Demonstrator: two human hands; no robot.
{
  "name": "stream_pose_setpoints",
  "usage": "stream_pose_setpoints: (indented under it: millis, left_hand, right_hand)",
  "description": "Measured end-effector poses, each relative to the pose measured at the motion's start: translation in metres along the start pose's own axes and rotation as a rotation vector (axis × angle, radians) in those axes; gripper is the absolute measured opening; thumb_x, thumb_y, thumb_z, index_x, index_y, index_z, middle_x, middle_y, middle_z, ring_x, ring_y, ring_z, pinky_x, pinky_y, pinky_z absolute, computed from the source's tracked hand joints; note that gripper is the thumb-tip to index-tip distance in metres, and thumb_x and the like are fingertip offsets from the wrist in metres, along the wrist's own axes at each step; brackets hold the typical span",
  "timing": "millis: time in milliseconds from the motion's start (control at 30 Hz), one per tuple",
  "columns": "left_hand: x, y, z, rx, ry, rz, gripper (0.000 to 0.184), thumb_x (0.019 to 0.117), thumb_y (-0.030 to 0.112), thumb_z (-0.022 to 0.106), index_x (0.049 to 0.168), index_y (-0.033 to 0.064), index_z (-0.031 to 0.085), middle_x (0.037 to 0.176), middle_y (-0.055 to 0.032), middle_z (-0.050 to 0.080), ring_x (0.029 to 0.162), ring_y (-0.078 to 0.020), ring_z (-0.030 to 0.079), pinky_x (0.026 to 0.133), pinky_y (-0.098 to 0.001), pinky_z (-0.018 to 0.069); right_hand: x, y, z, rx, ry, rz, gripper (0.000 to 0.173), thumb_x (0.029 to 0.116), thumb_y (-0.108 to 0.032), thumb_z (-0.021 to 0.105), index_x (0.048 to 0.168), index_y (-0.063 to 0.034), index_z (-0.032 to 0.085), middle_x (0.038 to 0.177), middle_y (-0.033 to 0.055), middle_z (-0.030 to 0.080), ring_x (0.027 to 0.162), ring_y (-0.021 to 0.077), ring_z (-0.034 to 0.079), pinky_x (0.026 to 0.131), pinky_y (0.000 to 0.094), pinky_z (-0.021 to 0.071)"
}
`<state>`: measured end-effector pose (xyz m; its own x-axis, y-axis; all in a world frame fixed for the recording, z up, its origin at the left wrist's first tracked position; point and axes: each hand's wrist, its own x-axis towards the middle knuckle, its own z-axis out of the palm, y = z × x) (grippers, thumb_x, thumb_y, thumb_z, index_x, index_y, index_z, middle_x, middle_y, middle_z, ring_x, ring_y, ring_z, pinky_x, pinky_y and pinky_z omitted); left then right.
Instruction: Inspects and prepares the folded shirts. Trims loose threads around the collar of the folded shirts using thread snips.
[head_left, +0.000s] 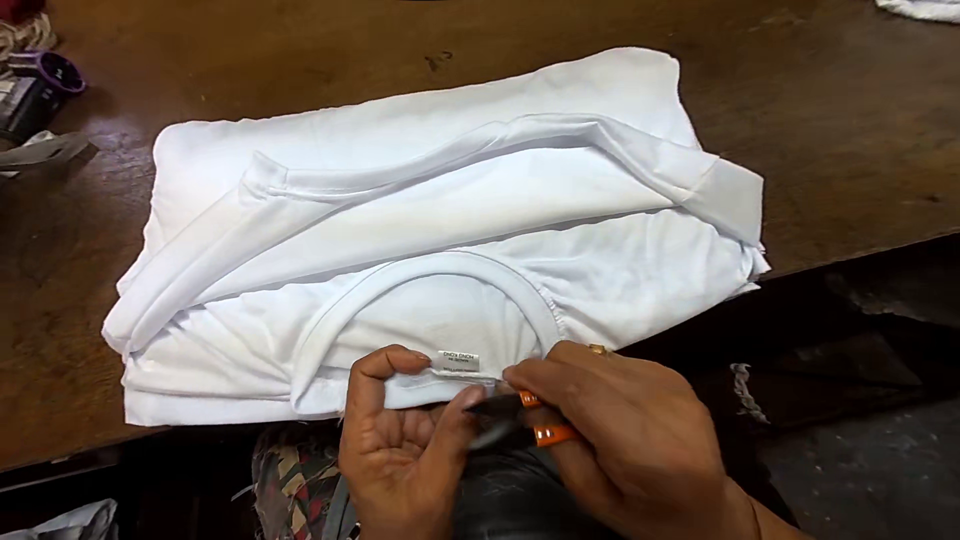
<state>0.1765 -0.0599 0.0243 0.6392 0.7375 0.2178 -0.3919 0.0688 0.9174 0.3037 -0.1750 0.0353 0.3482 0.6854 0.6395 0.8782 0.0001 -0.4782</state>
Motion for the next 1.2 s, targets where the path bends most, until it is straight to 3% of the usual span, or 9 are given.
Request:
stream_pose_setpoints:
  millis: [200,333,467,800,967,1033,1100,1167,1200]
  left_hand:
    - [0.004,0.008,0.013,-0.046,0.105,-0.175,0.060,0.0719,-0.012,0.082,0.119,0.0079,0.050,0.082,-0.0123,0.071,0.067,-0.0203,0.075,0.064,-0.0327,0.0655]
    - [0.003,0.009,0.011,-0.047,0.071,-0.164,0.062,0.0715,-0.006,0.085,0.121,0.0090,0.051,0.094,-0.0110,0.071,0.076,-0.0184,0.075,0.068,-0.0330,0.0659]
    - [0.001,0.016,0.008,-0.069,0.099,-0.208,0.064,0.0685,-0.010,0.085,0.121,0.0054,0.051,0.101,-0.0162,0.070,0.083,-0.0229,0.076,0.070,-0.0369,0.0666]
    - [-0.004,0.024,0.005,-0.077,0.137,-0.277,0.065,0.0678,-0.010,0.085,0.120,0.0030,0.049,0.099,-0.0179,0.072,0.085,-0.0248,0.076,0.072,-0.0379,0.0662]
    - [-0.007,0.022,0.004,-0.024,0.106,-0.244,0.070,0.0653,-0.012,0.086,0.121,0.0047,0.047,0.109,-0.0156,0.069,0.088,-0.0250,0.076,0.070,-0.0386,0.0671]
    - [-0.011,0.024,-0.002,0.083,0.002,-0.203,0.075,0.0710,-0.012,0.082,0.132,0.0074,0.043,0.120,-0.0165,0.066,0.098,-0.0303,0.075,0.070,-0.0408,0.0677]
    - [-0.016,0.031,-0.014,0.249,-0.162,-0.201,0.083,0.0810,-0.011,0.076,0.148,0.0077,0.031,0.122,-0.0192,0.068,0.096,-0.0353,0.075,0.067,-0.0427,0.0681]
    - [-0.020,0.045,-0.030,0.484,-0.367,-0.233,0.076,0.0921,-0.002,0.070,0.153,-0.0005,0.026,0.117,-0.0150,0.073,0.087,-0.0249,0.076,0.067,-0.0368,0.0667]
    - [-0.020,0.054,-0.039,0.618,-0.460,-0.221,0.064,0.0961,0.003,0.067,0.151,-0.0056,0.035,0.113,-0.0138,0.074,0.083,-0.0194,0.076,0.068,-0.0338,0.0657]
  right_hand:
    - [-0.022,-0.001,-0.002,-0.027,-0.067,-0.111,0.017,0.1028,-0.014,0.049,0.102,-0.0078,0.065,0.074,0.0037,0.057,0.062,0.0140,0.053,0.051,0.0263,0.0395]
    - [-0.030,0.003,-0.012,-0.046,-0.102,0.050,0.046,0.1098,-0.046,0.037,0.114,-0.0101,0.065,0.080,0.0021,0.059,0.069,0.0108,0.056,0.057,0.0249,0.0444]
    - [-0.034,0.016,-0.019,-0.236,-0.016,0.050,0.043,0.1102,-0.034,0.039,0.125,-0.0055,0.068,0.084,0.0051,0.057,0.074,0.0151,0.053,0.061,0.0280,0.0419]
    - [-0.030,0.011,-0.001,-0.238,0.027,-0.005,0.035,0.1085,-0.029,0.048,0.115,-0.0044,0.071,0.081,0.0049,0.058,0.073,0.0151,0.054,0.060,0.0276,0.0411]
    - [-0.024,0.015,0.001,-0.163,0.009,0.033,0.032,0.1084,-0.026,0.047,0.101,-0.0045,0.070,0.074,0.0022,0.055,0.065,0.0120,0.052,0.054,0.0261,0.0390]
    - [-0.020,0.019,-0.003,-0.020,0.009,0.090,0.033,0.1101,-0.026,0.044,0.105,-0.0047,0.069,0.079,0.0003,0.058,0.069,0.0060,0.055,0.059,0.0206,0.0434]
    - [-0.017,0.021,-0.008,0.109,0.038,0.155,0.036,0.1114,-0.028,0.041,0.111,-0.0047,0.068,0.085,-0.0016,0.060,0.075,0.0013,0.056,0.064,0.0168,0.0464]
    - [-0.017,0.021,-0.011,0.181,0.063,0.208,0.040,0.1123,-0.035,0.037,0.115,-0.0071,0.066,0.087,-0.0044,0.057,0.075,-0.0021,0.054,0.064,0.0142,0.0452]
    - [-0.017,0.020,-0.012,0.211,0.064,0.220,0.041,0.1119,-0.038,0.037,0.116,-0.0081,0.065,0.088,-0.0053,0.057,0.074,-0.0029,0.053,0.063,0.0138,0.0454]
